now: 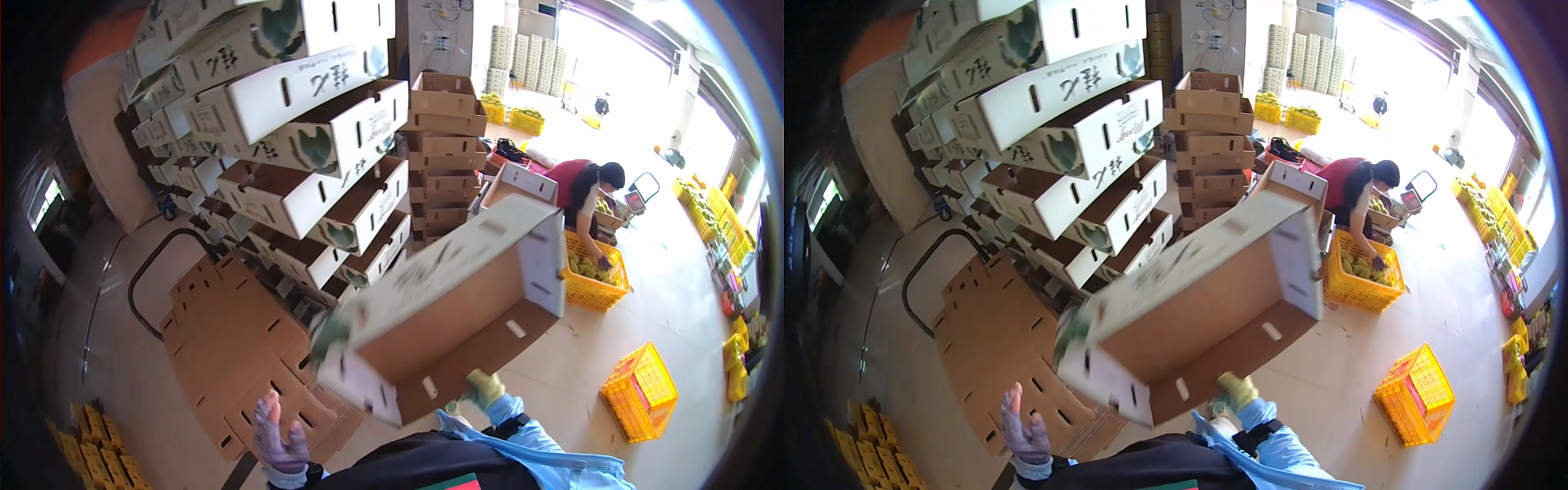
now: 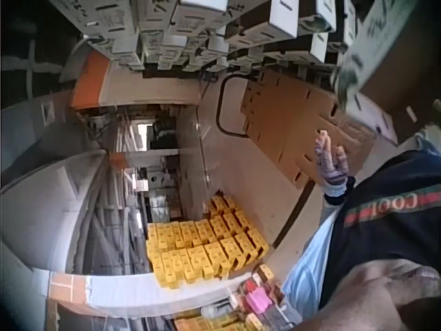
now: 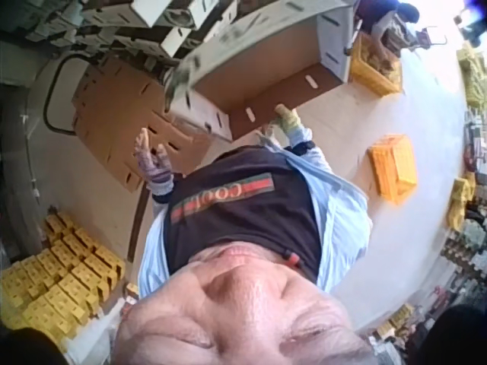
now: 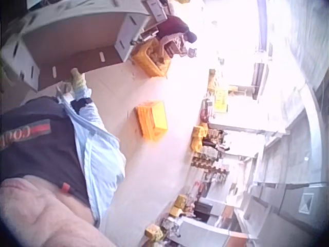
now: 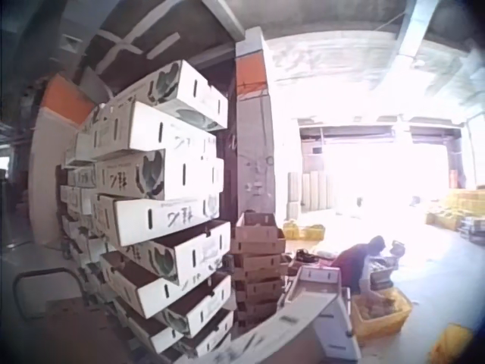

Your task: The person is assembling cardboard boxes for packing mangoes by folding flat cardboard sheets.

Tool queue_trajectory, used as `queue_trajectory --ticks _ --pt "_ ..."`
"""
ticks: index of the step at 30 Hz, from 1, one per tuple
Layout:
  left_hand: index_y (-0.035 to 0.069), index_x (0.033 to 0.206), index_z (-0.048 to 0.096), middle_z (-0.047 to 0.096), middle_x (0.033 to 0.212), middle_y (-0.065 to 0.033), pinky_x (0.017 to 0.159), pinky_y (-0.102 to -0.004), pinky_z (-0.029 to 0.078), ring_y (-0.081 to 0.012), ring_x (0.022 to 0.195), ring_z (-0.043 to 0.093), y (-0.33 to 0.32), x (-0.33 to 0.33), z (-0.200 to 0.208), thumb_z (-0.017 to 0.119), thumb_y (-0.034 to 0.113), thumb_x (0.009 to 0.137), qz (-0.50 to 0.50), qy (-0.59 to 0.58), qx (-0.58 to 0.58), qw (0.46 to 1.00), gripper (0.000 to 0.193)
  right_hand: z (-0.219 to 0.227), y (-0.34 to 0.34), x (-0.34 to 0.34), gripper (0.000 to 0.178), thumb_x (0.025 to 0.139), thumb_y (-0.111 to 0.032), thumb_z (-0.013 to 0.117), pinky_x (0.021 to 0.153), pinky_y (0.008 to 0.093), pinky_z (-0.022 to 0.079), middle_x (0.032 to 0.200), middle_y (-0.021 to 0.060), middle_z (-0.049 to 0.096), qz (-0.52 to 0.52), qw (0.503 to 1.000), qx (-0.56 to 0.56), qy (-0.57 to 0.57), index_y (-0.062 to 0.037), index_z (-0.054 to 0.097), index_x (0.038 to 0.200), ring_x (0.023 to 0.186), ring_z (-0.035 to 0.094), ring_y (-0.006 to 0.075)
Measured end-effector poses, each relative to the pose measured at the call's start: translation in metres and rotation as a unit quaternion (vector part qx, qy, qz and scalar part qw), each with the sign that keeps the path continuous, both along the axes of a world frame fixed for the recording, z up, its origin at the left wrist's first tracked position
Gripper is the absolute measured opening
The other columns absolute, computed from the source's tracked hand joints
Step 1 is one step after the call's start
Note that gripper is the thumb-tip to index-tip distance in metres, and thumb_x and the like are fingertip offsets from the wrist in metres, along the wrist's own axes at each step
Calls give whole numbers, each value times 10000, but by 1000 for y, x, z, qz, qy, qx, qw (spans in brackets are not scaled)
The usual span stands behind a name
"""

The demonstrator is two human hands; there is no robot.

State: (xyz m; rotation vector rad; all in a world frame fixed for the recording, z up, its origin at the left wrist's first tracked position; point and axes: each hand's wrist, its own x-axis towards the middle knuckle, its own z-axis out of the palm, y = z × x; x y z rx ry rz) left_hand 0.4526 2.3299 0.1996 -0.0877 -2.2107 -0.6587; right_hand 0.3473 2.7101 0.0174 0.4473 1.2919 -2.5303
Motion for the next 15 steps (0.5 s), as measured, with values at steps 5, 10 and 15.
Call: queue_trajectory --ticks 5,10,15 --pt "22 956 683 673 875 -140 755 -398 512 -303 802 645 39 -54 -37 599 87 830 -40 -72 20 996 165 96 85 -121 183 864 -119 560 531 418 578 847 145 626 -178 981 -26 66 8 522 990 663 652 304" --pt "43 979 674 664 862 -143 763 -390 509 -308 824 641 114 -98 -104 628 99 808 -155 -269 62 948 186 130 156 -289 155 889 -181 560 535 346 572 798 124 641 -272 957 -82 58 -47 571 965 713 655 265" --pt "54 982 678 679 874 -145 702 -367 536 -286 786 661 168 -131 -88 616 113 826 -118 -287 24 950 179 138 218 -430 192 901 -229 553 515 338 547 771 123 626 -326 940 -85 62 -52 572 972 623 608 258"
